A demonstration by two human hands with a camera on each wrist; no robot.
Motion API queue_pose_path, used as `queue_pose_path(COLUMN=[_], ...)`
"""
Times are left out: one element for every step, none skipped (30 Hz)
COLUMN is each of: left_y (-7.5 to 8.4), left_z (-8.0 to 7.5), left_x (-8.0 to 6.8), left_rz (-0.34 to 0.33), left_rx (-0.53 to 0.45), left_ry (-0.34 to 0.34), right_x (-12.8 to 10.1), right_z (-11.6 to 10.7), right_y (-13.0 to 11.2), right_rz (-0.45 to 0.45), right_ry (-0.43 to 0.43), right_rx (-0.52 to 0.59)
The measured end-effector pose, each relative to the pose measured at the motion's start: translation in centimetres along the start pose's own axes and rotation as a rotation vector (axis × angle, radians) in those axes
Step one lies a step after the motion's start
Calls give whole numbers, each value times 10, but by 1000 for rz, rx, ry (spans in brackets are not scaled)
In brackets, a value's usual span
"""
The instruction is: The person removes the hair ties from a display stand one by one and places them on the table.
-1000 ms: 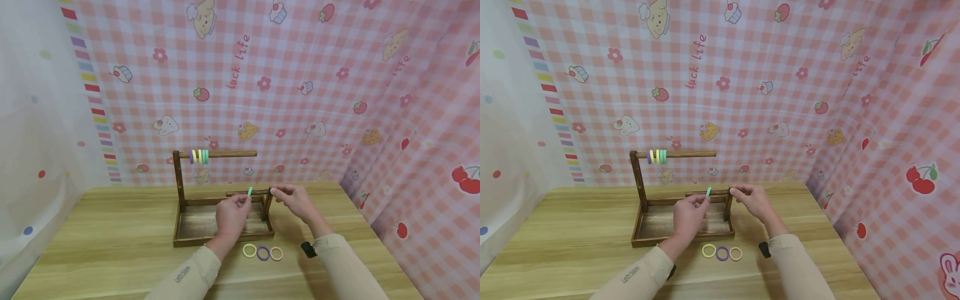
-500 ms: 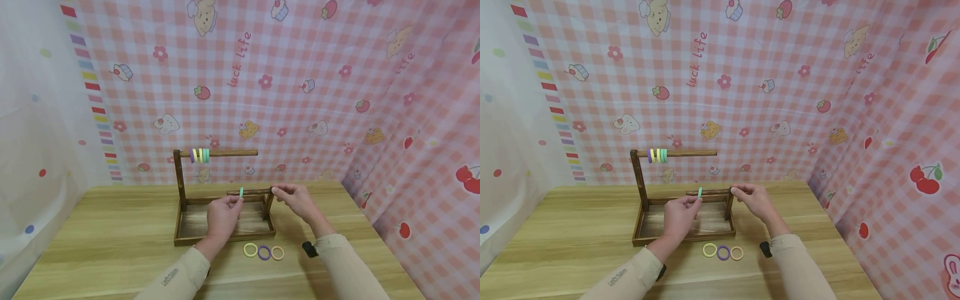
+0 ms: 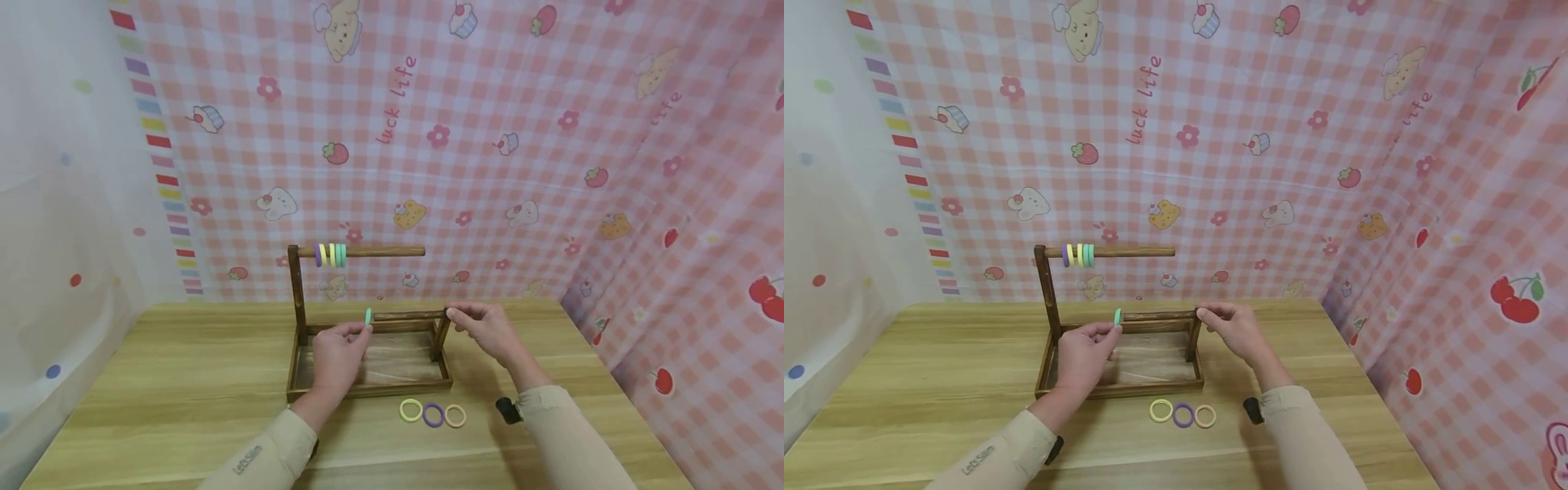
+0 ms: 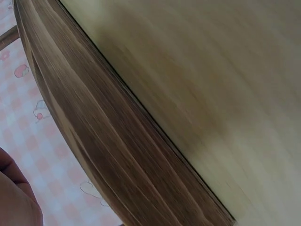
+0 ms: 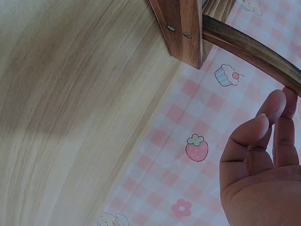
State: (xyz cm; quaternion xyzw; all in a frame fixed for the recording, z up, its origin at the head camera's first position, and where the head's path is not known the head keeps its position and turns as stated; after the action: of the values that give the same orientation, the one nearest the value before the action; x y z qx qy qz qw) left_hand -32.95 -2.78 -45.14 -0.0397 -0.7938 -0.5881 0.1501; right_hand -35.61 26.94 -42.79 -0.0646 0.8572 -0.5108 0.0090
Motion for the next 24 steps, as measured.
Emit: queue_pose_path(left_y=[-2,-4,-5,-6,-7,-7,-7,-7,-7,-7,-7,-7,-8,-8,-8,-7,-7,-7,-6,-5,-4,-4,-4,-4], left_z=[-1,-2,-3,-4,-5,-6,-7,-8,-9,-9,-9,-10,-10,-11,-12,-13,-14,-14,-15,-16,-16,-17,-17,-16], left_x=[0,0,0,0,-1,-1,-1,-2,-3,-3,-4,-5,-6,-7,-8,-9,-10,-12,-14,-16,-18,-21,-23,-25], left_rz=[-11,-23,-33,-43,-54,-62,-67,-72,-76,-81,-85,-86,-88,-87,-78,-66,-50,-29,-4,25,51,73,93,108], left_rx=[0,1,0,1,3,0,0,4,5,11,12,13,16,21,35,50,73,108,149,194,236,277,313,338], left_ry=[-7,-15,-24,-35,-47,-63,-81,-96,-113,-129,-145,-160,-172,-182,-190,-199,-209,-223,-238,-253,-272,-292,-313,-334], right_x=[0,0,1,1,1,1,1,1,1,1,1,1,1,1,2,2,2,3,3,3,3,3,3,3], right_z=[0,-1,-1,-1,-1,-1,-1,-1,-1,-1,-1,-1,-1,-1,-1,-1,-1,-1,-1,-1,-1,-2,-2,-3], right_y=[1,1,2,2,2,2,1,1,1,1,1,1,1,2,2,2,2,2,2,2,2,2,2,2], right_rz=[5,6,10,13,13,13,11,9,8,7,6,5,5,5,4,4,3,2,1,0,-2,-3,-5,-7], right_ry=[0,1,2,5,6,6,7,9,11,12,12,13,14,15,17,17,18,17,16,14,13,13,13,13], right_rx=[1,3,5,6,5,3,0,-2,-2,-2,-2,-3,-1,-3,-2,-2,-2,-1,-3,-4,-4,-7,-9,-13])
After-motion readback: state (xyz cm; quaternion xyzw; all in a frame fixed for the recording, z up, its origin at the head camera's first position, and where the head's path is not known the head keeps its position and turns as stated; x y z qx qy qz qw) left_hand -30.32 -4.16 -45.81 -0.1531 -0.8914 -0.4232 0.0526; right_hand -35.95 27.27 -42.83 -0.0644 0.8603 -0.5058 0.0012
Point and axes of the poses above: each hand's wrist, its own x-axis towards the middle knuckle, its own z-axis out of the palm, y = z × x, the point moved 6 cm from there along x, towards the middle knuckle, and after that the axes turned 3 degrees about -y, right-handed, at the moved point
